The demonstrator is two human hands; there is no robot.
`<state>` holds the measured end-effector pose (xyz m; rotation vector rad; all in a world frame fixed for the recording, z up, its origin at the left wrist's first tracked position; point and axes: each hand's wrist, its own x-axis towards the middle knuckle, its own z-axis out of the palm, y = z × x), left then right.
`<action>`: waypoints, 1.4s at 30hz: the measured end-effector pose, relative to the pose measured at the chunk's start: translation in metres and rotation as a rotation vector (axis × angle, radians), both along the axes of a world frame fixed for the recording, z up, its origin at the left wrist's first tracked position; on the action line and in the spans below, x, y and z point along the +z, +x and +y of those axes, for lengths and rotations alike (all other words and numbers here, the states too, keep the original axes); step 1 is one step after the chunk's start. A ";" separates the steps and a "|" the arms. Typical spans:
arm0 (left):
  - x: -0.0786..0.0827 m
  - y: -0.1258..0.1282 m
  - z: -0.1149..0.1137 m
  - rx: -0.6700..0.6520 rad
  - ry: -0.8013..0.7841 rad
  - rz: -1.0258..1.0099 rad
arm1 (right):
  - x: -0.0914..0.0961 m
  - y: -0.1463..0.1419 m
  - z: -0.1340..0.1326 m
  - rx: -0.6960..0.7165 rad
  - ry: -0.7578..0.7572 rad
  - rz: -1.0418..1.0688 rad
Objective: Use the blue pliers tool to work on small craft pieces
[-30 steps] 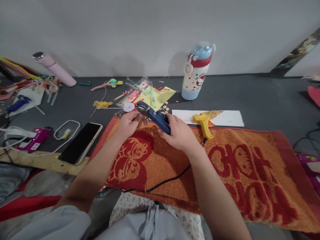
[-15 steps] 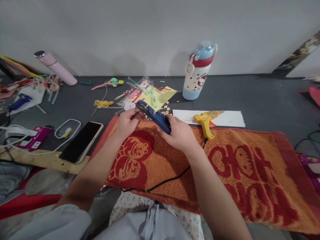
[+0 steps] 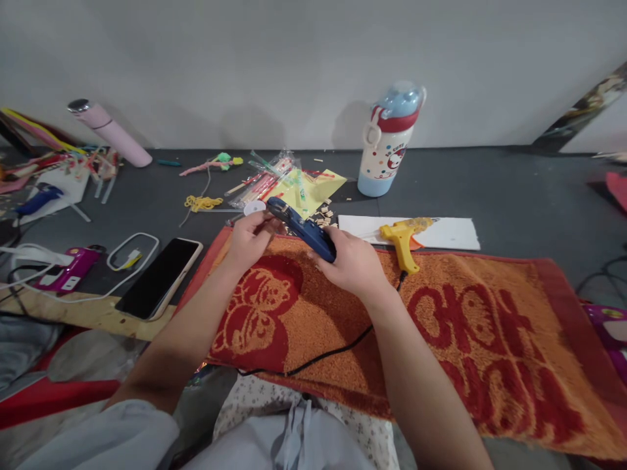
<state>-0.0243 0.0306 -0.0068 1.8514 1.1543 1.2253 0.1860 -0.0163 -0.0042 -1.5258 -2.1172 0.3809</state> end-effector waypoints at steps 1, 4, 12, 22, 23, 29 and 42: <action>0.000 0.000 0.000 -0.003 -0.005 -0.003 | 0.000 0.000 0.000 0.001 -0.003 0.003; -0.001 -0.001 0.000 -0.006 -0.005 -0.006 | -0.001 0.000 0.000 0.000 -0.001 0.000; 0.001 -0.002 0.000 -0.005 -0.006 0.015 | 0.001 0.000 0.000 0.000 -0.008 -0.020; 0.000 -0.002 0.000 -0.036 0.027 -0.039 | 0.002 -0.001 -0.002 -0.002 -0.015 -0.016; 0.000 -0.003 0.000 -0.041 0.027 -0.040 | 0.002 -0.001 -0.002 -0.003 -0.014 -0.019; -0.001 -0.004 0.000 -0.056 0.045 -0.046 | 0.002 0.000 -0.001 0.006 -0.001 -0.036; 0.004 -0.003 -0.001 -0.030 0.043 0.056 | 0.001 -0.002 -0.003 -0.070 0.000 -0.129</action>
